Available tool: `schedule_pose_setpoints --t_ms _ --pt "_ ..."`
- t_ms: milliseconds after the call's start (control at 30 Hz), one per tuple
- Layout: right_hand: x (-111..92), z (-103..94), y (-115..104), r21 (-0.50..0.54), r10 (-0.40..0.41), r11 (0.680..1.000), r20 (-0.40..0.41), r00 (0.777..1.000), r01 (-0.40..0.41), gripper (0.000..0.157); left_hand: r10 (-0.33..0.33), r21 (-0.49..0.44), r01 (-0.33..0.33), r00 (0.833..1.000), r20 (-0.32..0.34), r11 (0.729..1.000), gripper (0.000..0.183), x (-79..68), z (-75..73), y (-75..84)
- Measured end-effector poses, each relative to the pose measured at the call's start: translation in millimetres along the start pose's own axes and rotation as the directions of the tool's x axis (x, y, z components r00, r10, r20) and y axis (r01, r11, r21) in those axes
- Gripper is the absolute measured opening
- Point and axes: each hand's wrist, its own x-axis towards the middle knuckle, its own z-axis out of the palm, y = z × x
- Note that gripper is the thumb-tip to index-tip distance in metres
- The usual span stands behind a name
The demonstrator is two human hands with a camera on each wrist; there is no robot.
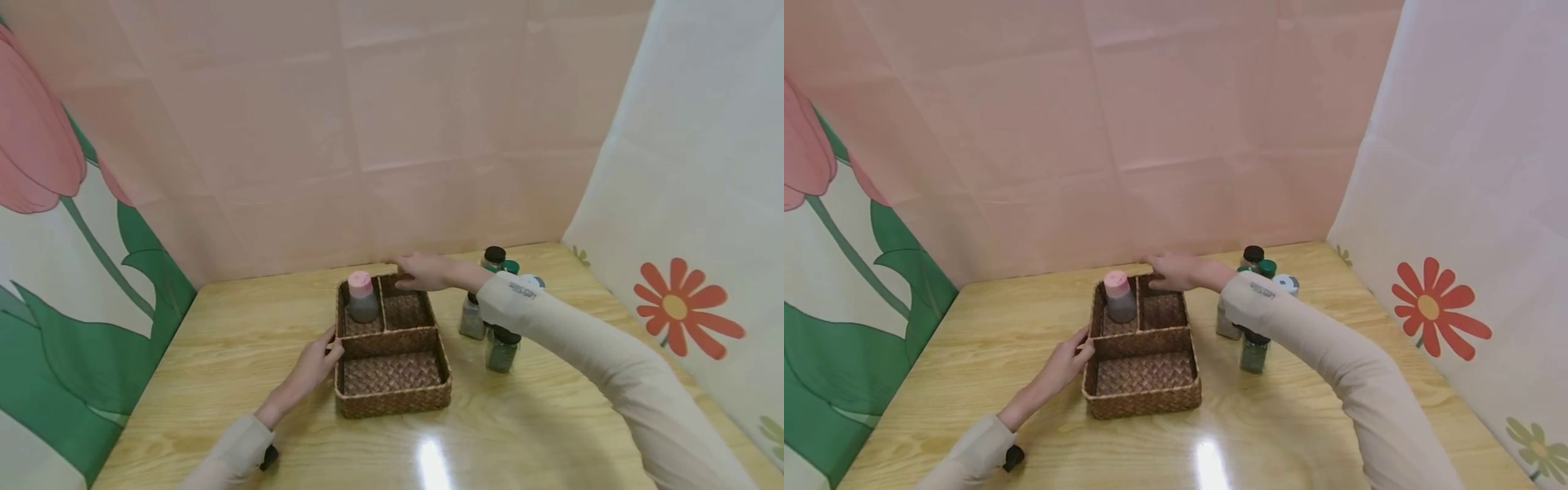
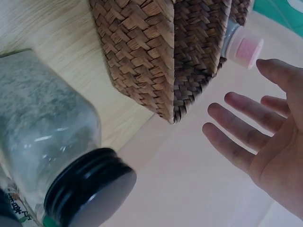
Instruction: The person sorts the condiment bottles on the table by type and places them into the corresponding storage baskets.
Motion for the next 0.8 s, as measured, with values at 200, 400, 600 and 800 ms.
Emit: schedule_pose_setpoints --t_ms 200,400,600,800 --pt "-9.3 0.4 6.5 0.007 0.036 0.999 0.002 0.999 -0.036 0.063 -0.022 -0.014 0.022 1.0 0.0 1.0 0.061 1.3 3.9 1.7" --pt "-21.1 -2.1 9.1 0.024 -0.002 1.0 -0.011 1.0 0.002 0.063 -0.013 -0.005 0.013 1.0 -0.028 1.0 0.059 2.2 4.3 2.3" --pt "-30.4 -6.8 13.2 0.036 -0.017 0.999 -0.012 1.0 0.018 0.06 0.029 0.014 -0.028 0.998 -0.056 1.0 0.057 3.5 4.1 2.1" --pt "-37.3 -7.7 18.8 0.019 -0.011 1.0 -0.025 1.0 0.011 0.054 0.016 0.025 -0.015 0.999 -0.046 1.0 0.058 2.9 5.0 4.2"
